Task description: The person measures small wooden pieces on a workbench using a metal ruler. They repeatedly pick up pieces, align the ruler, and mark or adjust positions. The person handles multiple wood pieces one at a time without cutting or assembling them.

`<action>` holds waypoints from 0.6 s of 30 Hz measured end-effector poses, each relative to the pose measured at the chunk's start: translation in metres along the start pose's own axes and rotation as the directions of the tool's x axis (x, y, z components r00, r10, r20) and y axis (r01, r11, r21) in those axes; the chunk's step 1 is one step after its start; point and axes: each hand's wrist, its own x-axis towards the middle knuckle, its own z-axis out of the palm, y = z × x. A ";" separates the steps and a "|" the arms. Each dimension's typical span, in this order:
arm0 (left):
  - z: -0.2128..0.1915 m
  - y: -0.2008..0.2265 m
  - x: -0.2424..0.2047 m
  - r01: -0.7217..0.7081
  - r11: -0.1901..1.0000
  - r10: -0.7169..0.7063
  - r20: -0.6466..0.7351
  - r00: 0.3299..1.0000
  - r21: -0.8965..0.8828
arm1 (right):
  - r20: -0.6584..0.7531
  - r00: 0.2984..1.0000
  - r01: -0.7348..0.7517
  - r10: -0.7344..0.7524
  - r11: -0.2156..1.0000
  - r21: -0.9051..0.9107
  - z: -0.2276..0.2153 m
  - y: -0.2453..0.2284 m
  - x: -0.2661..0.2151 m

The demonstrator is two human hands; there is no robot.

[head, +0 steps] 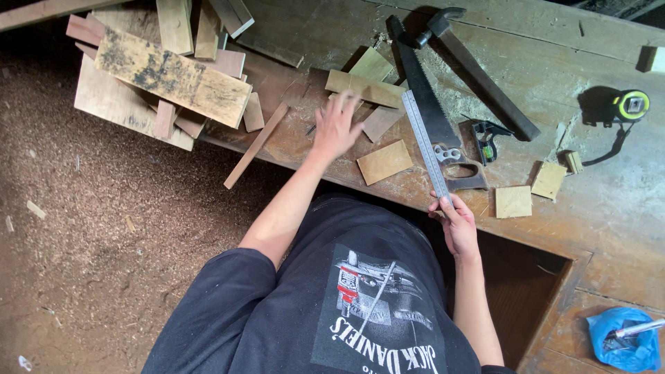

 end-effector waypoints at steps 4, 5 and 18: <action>0.003 -0.033 0.046 -0.044 0.997 0.036 -0.107 0.994 -0.069 | 0.010 1.000 0.001 -0.001 1.000 -0.027 0.006 -0.002 0.002; 0.005 -0.040 0.056 -0.054 0.999 0.054 -0.124 0.991 0.010 | 0.008 1.000 0.008 -0.008 1.000 -0.030 0.009 -0.001 0.001; -0.018 -0.040 0.004 0.075 0.991 -0.073 0.021 0.997 -0.113 | 0.044 0.998 -0.045 0.048 0.997 -0.067 0.043 0.012 0.027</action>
